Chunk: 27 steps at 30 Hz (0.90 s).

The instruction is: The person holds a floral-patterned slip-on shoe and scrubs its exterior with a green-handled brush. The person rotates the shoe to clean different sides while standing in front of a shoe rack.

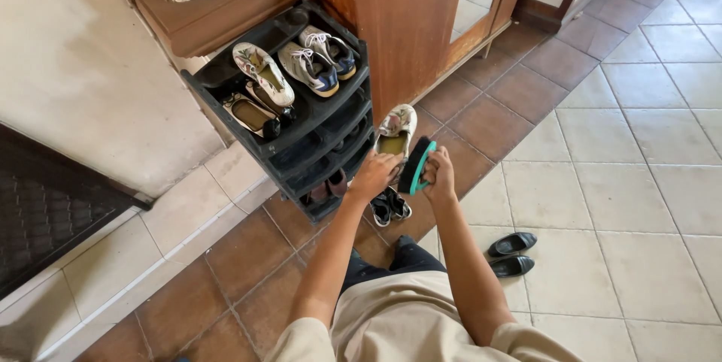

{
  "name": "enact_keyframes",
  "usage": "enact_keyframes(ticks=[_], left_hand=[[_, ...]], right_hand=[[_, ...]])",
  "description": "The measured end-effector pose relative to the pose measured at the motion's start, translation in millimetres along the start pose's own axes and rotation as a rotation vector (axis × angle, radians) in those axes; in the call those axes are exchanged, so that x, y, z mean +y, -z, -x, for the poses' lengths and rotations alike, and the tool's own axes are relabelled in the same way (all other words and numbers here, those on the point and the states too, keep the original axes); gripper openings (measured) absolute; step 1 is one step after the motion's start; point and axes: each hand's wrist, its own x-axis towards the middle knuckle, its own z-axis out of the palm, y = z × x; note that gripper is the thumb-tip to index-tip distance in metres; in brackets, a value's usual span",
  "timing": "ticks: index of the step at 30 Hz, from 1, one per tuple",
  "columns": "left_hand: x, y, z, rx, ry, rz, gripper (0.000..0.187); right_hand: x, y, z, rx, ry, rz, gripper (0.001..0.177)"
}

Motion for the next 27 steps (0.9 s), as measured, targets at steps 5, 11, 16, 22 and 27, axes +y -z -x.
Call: enact_keyframes(ticks=[5,11,16,22,27], left_hand=[[10.8,17.5,-4.3,0.051,0.093,0.035,0.031],[7.0,-4.0,4.9,0.085,0.319,0.043,0.033],[9.3,17.0,-1.5,0.075,0.618,0.118,0.037],[-7.6,1.5,6.3,0.284,0.959,0.776,0.062],[10.4,32.5,7.7,0.443,0.913,0.773,0.055]], right_hand=[[-4.4,-18.5,29.8,-0.113,-0.130,0.109,0.037],[-1.1,-32.2,31.5,-0.015,0.003,0.218,0.033],[3.2,-72.4,66.7,-0.138,0.042,0.333,0.037],[21.7,-80.3,54.2,-0.137,0.364,0.404,0.031],[66.4,-42.9,25.3,-0.280,0.834,0.761,0.033]])
